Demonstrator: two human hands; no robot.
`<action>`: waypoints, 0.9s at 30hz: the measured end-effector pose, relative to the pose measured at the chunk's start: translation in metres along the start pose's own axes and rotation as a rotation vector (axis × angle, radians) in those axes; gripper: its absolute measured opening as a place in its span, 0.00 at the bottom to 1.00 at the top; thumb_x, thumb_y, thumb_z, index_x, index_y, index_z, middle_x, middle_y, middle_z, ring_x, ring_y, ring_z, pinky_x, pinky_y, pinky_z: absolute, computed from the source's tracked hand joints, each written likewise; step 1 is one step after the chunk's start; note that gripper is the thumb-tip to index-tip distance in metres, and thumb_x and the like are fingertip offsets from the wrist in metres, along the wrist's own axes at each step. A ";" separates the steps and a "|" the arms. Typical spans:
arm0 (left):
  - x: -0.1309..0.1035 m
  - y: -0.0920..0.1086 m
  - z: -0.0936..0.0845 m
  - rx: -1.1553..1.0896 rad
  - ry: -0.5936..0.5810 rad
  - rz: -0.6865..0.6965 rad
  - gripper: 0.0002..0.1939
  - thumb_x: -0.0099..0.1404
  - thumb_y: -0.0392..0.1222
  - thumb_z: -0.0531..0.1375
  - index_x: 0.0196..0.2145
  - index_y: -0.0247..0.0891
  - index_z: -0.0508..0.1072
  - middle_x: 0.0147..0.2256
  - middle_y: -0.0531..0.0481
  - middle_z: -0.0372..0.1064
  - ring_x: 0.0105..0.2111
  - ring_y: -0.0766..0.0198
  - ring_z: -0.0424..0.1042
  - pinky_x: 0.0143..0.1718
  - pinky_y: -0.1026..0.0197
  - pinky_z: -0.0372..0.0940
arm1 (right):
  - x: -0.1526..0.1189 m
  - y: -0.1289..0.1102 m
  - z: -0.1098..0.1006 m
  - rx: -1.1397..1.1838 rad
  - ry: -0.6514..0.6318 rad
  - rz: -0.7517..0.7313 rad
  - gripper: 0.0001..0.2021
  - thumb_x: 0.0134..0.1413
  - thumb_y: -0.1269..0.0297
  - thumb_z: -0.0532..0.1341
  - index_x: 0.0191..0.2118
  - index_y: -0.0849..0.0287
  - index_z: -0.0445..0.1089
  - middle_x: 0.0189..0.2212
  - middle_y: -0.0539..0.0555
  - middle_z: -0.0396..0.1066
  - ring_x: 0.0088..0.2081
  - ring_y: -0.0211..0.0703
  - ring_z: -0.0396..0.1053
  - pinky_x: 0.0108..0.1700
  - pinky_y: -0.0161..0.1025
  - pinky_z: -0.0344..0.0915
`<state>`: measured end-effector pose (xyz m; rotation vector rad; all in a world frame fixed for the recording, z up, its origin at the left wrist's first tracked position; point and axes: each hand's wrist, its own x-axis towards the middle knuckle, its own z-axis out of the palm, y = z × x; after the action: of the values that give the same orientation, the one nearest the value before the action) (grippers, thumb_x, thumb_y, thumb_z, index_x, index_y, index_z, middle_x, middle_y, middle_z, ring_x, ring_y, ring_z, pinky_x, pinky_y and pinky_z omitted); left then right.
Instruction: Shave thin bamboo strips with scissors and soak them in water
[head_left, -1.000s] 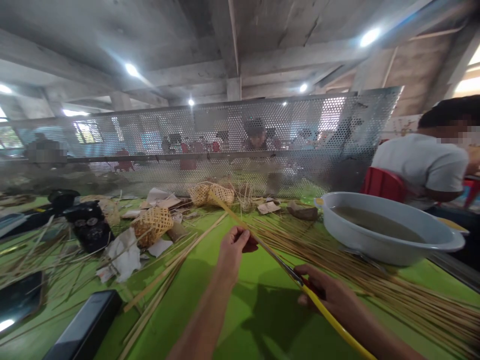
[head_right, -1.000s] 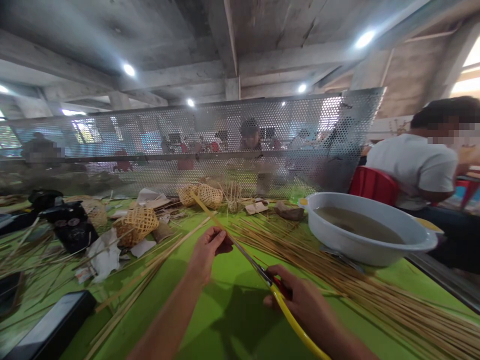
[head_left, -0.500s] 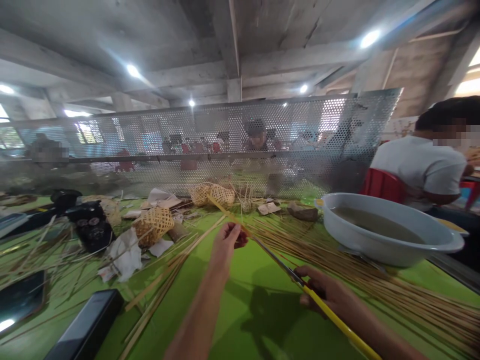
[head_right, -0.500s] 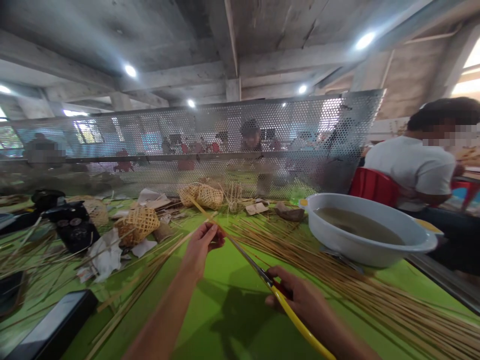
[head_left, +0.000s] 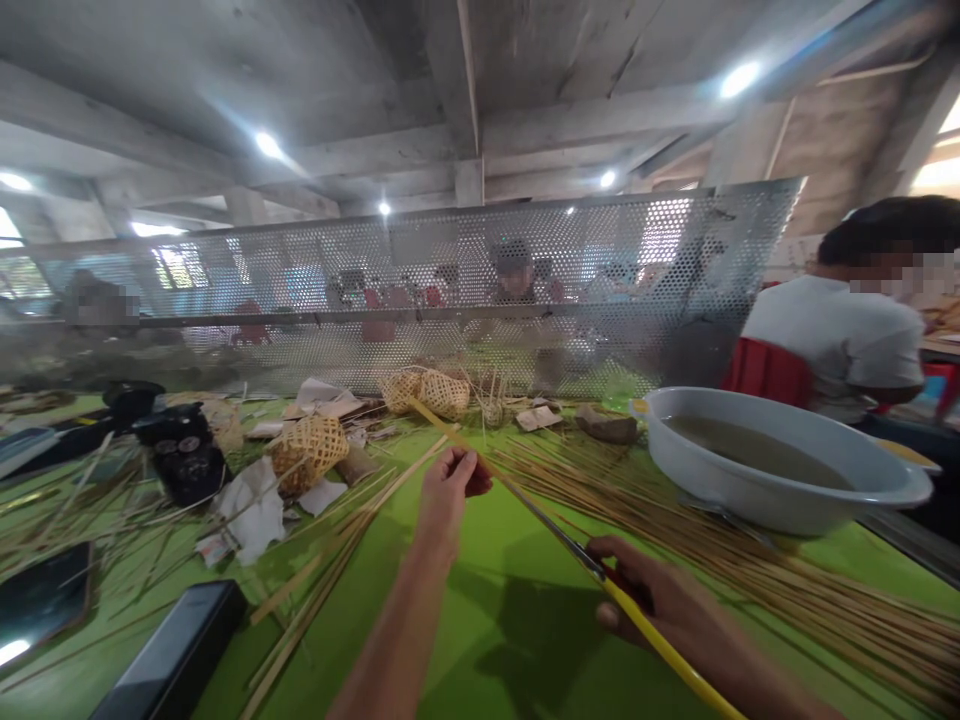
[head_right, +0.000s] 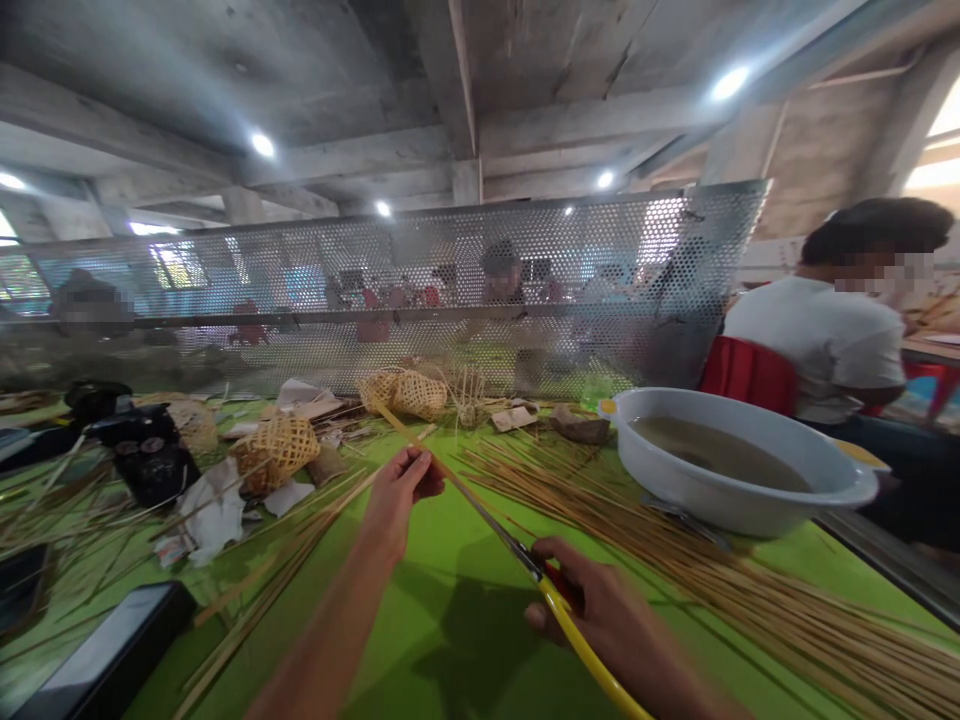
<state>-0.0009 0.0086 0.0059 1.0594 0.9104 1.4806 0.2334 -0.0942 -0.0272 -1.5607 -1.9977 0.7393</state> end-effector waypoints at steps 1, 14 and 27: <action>0.000 0.001 0.000 0.003 -0.002 0.004 0.14 0.53 0.50 0.66 0.27 0.35 0.71 0.23 0.52 0.70 0.21 0.68 0.69 0.28 0.64 0.67 | 0.000 0.001 0.000 0.000 -0.004 -0.007 0.21 0.52 0.47 0.60 0.48 0.53 0.65 0.22 0.44 0.58 0.25 0.38 0.55 0.28 0.34 0.48; 0.001 0.003 0.001 -0.010 0.023 0.056 0.16 0.51 0.51 0.68 0.27 0.36 0.72 0.23 0.52 0.71 0.23 0.67 0.70 0.29 0.64 0.69 | 0.002 0.007 -0.010 0.102 -0.088 -0.054 0.23 0.54 0.44 0.57 0.48 0.54 0.65 0.26 0.47 0.65 0.27 0.39 0.59 0.28 0.35 0.52; -0.003 0.002 0.007 -0.004 -0.069 -0.005 0.15 0.51 0.51 0.68 0.26 0.36 0.72 0.24 0.51 0.72 0.23 0.66 0.72 0.31 0.61 0.70 | 0.005 0.008 -0.004 0.173 -0.028 -0.036 0.21 0.52 0.46 0.61 0.45 0.55 0.65 0.21 0.43 0.55 0.24 0.35 0.53 0.26 0.33 0.47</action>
<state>0.0055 0.0052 0.0096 1.0984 0.8606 1.4324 0.2407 -0.0872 -0.0299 -1.4182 -1.9206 0.8993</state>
